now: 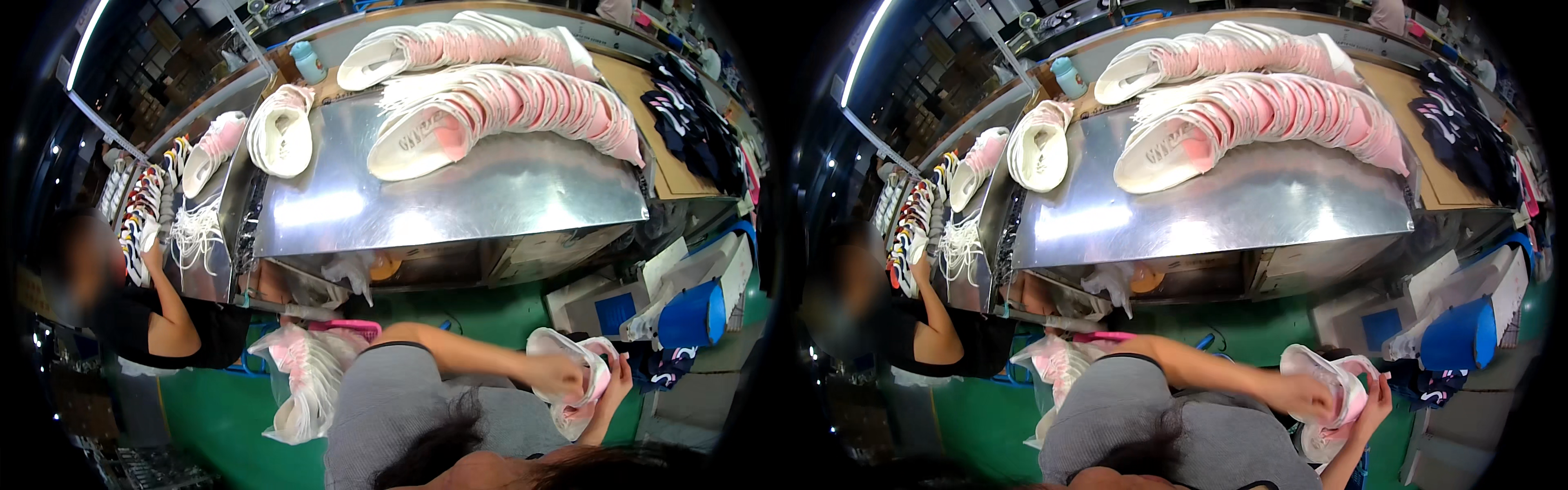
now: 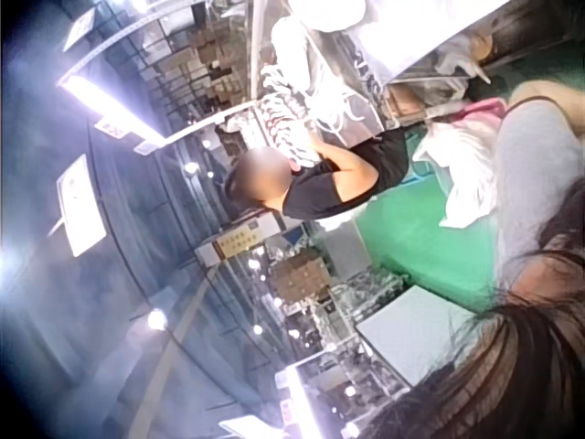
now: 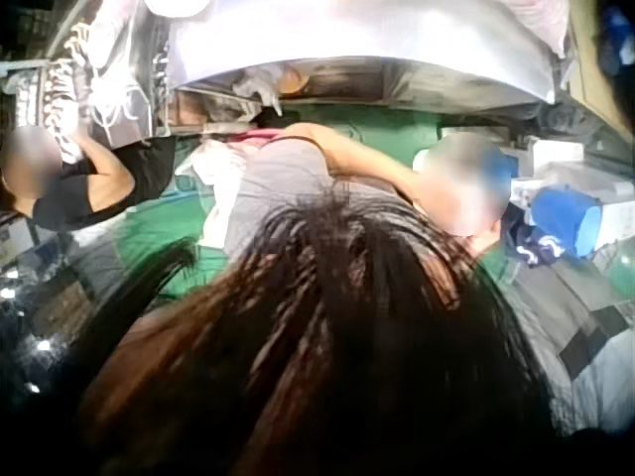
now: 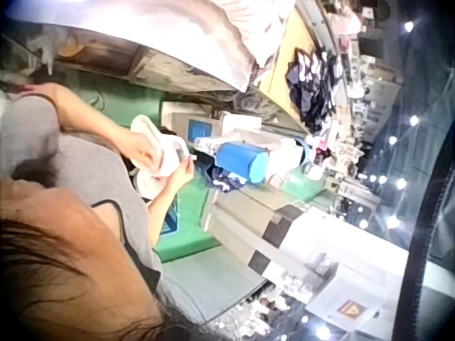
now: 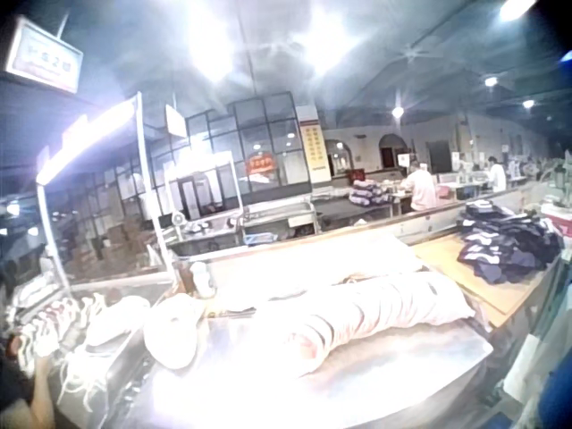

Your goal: The person takes pink and white sneaker components from a basket, presses them into a machine at a workbench, and stacks the processed items onto the metal table surface.

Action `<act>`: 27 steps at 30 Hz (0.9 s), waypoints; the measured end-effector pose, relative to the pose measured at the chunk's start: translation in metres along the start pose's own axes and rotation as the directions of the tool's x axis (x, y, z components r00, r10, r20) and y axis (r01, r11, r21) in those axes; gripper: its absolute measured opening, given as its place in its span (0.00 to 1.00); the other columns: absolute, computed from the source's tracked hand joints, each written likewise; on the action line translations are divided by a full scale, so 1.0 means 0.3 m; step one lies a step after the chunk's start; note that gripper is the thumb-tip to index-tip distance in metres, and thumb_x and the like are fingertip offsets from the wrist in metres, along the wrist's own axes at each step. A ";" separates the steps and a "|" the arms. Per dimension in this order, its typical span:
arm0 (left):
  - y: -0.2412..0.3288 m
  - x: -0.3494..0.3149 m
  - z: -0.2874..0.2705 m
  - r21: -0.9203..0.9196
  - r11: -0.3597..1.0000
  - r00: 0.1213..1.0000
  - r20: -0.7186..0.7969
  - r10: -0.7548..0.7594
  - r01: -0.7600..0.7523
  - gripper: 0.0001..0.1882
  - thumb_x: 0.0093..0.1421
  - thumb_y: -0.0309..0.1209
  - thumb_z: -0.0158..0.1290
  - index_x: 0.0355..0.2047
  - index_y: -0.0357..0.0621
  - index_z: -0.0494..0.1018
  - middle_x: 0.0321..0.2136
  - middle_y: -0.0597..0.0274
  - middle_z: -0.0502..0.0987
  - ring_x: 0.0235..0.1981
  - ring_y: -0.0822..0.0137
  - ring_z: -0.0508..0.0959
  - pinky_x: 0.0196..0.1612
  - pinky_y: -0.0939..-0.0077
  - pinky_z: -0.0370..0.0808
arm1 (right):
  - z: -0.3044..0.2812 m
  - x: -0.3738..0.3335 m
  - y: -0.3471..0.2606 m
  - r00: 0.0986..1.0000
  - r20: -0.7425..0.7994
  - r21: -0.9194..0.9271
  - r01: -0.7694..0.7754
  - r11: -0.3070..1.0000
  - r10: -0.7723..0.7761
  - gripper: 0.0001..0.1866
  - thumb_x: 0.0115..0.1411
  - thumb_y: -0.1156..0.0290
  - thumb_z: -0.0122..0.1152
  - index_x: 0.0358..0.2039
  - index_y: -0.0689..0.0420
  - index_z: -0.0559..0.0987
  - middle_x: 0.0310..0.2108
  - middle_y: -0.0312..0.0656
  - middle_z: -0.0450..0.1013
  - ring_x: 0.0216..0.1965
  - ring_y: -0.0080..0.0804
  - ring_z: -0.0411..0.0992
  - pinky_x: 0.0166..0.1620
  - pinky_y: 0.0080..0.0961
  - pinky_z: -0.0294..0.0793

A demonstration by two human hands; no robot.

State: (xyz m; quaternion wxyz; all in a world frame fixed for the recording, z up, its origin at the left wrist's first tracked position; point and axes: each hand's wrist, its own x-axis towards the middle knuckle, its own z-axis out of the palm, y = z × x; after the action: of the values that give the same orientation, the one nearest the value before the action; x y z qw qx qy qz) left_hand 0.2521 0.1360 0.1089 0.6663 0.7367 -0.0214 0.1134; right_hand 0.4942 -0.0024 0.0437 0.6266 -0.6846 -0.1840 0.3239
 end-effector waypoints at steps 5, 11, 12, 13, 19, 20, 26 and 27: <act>-0.191 0.193 0.170 -0.127 0.991 0.984 -0.165 -0.063 0.042 0.19 0.55 0.45 0.56 0.34 0.39 0.74 0.28 0.54 0.77 0.29 0.61 0.75 0.36 0.69 0.72 | -0.010 0.058 0.060 0.995 -0.005 -0.352 0.095 0.931 -0.104 0.18 0.62 0.70 0.51 0.48 0.71 0.71 0.39 0.47 0.74 0.40 0.32 0.75 0.43 0.21 0.71; -0.460 0.354 0.313 -0.149 0.926 0.891 -0.255 -0.376 0.348 0.21 0.52 0.42 0.48 0.37 0.37 0.74 0.23 0.53 0.77 0.23 0.58 0.78 0.30 0.63 0.75 | -0.061 -0.047 0.152 0.970 -0.154 0.108 -0.173 0.979 0.189 0.22 0.64 0.55 0.46 0.35 0.65 0.76 0.27 0.40 0.74 0.29 0.34 0.74 0.29 0.28 0.79; -0.423 0.330 0.287 -0.141 0.915 0.876 -0.265 -0.402 0.377 0.21 0.52 0.42 0.48 0.37 0.37 0.74 0.23 0.53 0.77 0.23 0.58 0.78 0.30 0.63 0.75 | -0.061 -0.034 0.137 0.954 -0.207 0.061 -0.210 0.976 0.219 0.25 0.64 0.52 0.46 0.32 0.66 0.76 0.26 0.40 0.74 0.26 0.32 0.74 0.25 0.30 0.80; -0.313 0.309 0.257 -0.241 0.884 0.880 -0.169 -0.444 0.400 0.20 0.52 0.42 0.48 0.35 0.37 0.74 0.24 0.52 0.77 0.21 0.59 0.78 0.27 0.65 0.74 | -0.134 -0.014 0.076 0.932 0.003 -0.063 -0.361 0.930 0.362 0.27 0.64 0.49 0.45 0.29 0.66 0.76 0.24 0.40 0.73 0.22 0.29 0.73 0.21 0.30 0.79; -0.420 0.234 0.290 -0.363 0.874 0.923 -0.084 -0.375 0.322 0.16 0.58 0.40 0.47 0.28 0.38 0.75 0.16 0.62 0.75 0.15 0.70 0.74 0.19 0.73 0.71 | -0.293 0.245 0.518 0.893 0.407 -0.495 0.036 0.868 0.194 0.15 0.62 0.65 0.46 0.39 0.63 0.75 0.31 0.46 0.75 0.28 0.33 0.74 0.30 0.29 0.75; -0.442 0.213 0.288 -0.357 0.873 0.914 -0.110 -0.391 0.331 0.16 0.58 0.40 0.47 0.28 0.38 0.75 0.16 0.62 0.75 0.15 0.70 0.74 0.19 0.73 0.71 | -0.250 0.256 0.530 0.879 0.434 -0.483 0.044 0.875 0.196 0.15 0.62 0.65 0.46 0.39 0.63 0.75 0.31 0.46 0.75 0.28 0.33 0.74 0.30 0.29 0.75; -0.256 0.169 0.265 -0.259 0.944 0.950 -0.176 -0.256 0.206 0.14 0.59 0.40 0.48 0.33 0.42 0.75 0.21 0.63 0.77 0.20 0.71 0.76 0.24 0.75 0.72 | -0.111 -0.017 0.145 0.778 0.480 -0.143 -0.386 0.911 0.405 0.17 0.61 0.70 0.47 0.47 0.66 0.72 0.41 0.48 0.73 0.40 0.34 0.74 0.42 0.29 0.76; -0.185 0.200 0.229 -0.066 0.991 0.978 -0.166 -0.123 0.113 0.15 0.59 0.43 0.49 0.33 0.45 0.75 0.23 0.61 0.77 0.23 0.67 0.77 0.28 0.72 0.73 | -0.142 -0.068 0.097 0.848 0.445 -0.115 -0.264 0.958 0.287 0.17 0.60 0.72 0.49 0.47 0.67 0.72 0.42 0.48 0.73 0.41 0.34 0.74 0.42 0.30 0.76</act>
State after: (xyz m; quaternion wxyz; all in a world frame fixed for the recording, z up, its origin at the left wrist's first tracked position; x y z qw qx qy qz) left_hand 0.3301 0.0814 0.0605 0.6916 0.7054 0.0760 0.1355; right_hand 0.5038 -0.0516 0.0199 0.4954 -0.6237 -0.2339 0.5576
